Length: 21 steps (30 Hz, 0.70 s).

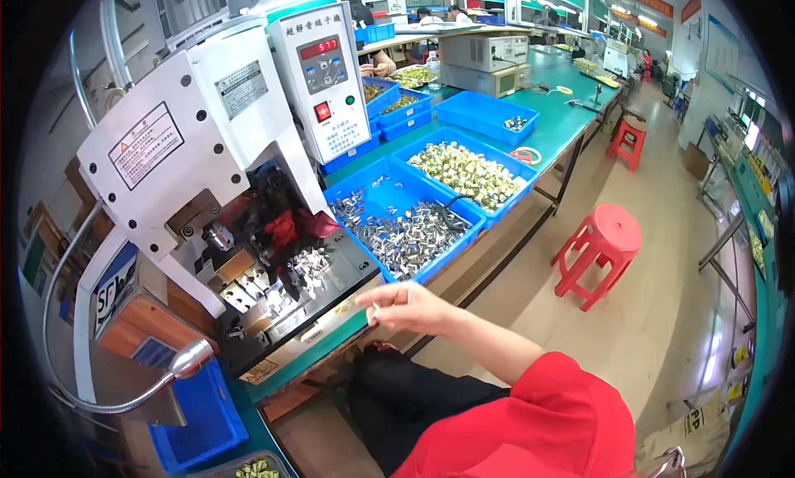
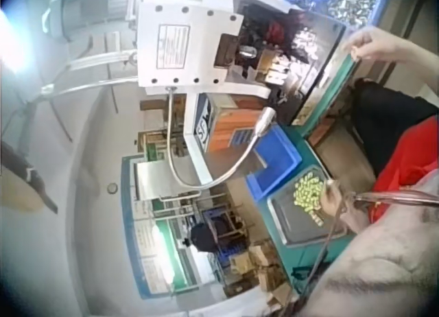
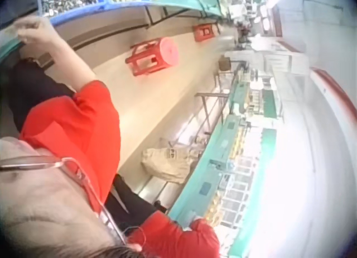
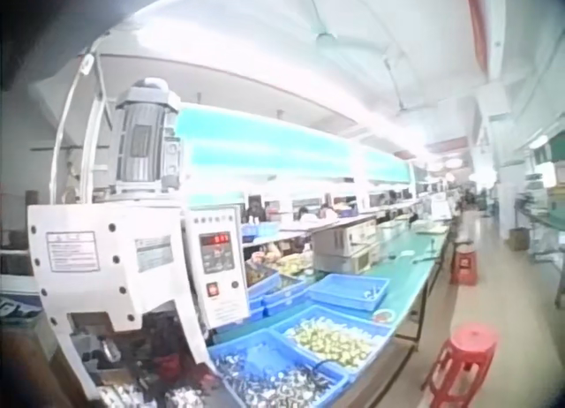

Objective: Operating a press machine to insert or assemble small electronic components into a housing.

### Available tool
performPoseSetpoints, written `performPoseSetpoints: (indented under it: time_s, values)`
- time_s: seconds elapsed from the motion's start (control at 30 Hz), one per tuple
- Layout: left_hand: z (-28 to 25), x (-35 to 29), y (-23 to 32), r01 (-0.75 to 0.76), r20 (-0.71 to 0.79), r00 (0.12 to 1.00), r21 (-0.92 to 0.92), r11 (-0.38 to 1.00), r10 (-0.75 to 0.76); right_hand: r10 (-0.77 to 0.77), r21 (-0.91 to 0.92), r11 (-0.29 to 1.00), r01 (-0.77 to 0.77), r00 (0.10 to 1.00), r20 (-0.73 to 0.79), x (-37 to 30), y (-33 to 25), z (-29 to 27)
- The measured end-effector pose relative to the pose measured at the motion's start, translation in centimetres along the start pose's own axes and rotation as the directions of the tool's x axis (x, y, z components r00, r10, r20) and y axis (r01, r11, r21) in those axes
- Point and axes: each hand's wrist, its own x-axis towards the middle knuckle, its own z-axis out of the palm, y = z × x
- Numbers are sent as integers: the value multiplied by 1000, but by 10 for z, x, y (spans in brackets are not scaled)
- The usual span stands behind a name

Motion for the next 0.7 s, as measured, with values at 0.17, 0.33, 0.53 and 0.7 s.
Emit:
performPoseSetpoints:
  time_s: [0.17, 0.33, 0.53, 0.7]
  values:
    - [138, 170, 72, 876, -83, 52, -475, 85, -995, 112, 107, 987, -116, 993, 45, -27, 24, 39]
    - [183, 179, 47, 729, 159, 19, -678, -94, -987, -103, -329, 940, 89, 994, -24, -43, 33, 40]
    - [182, 176, 51, 700, 168, 65, -710, -75, -984, -150, -394, 907, 153, 988, 36, -44, 55, 55]
    - [176, 169, 55, 677, 206, 98, -731, -86, -974, -185, -403, 892, 204, 979, 84, -43, 64, 67]
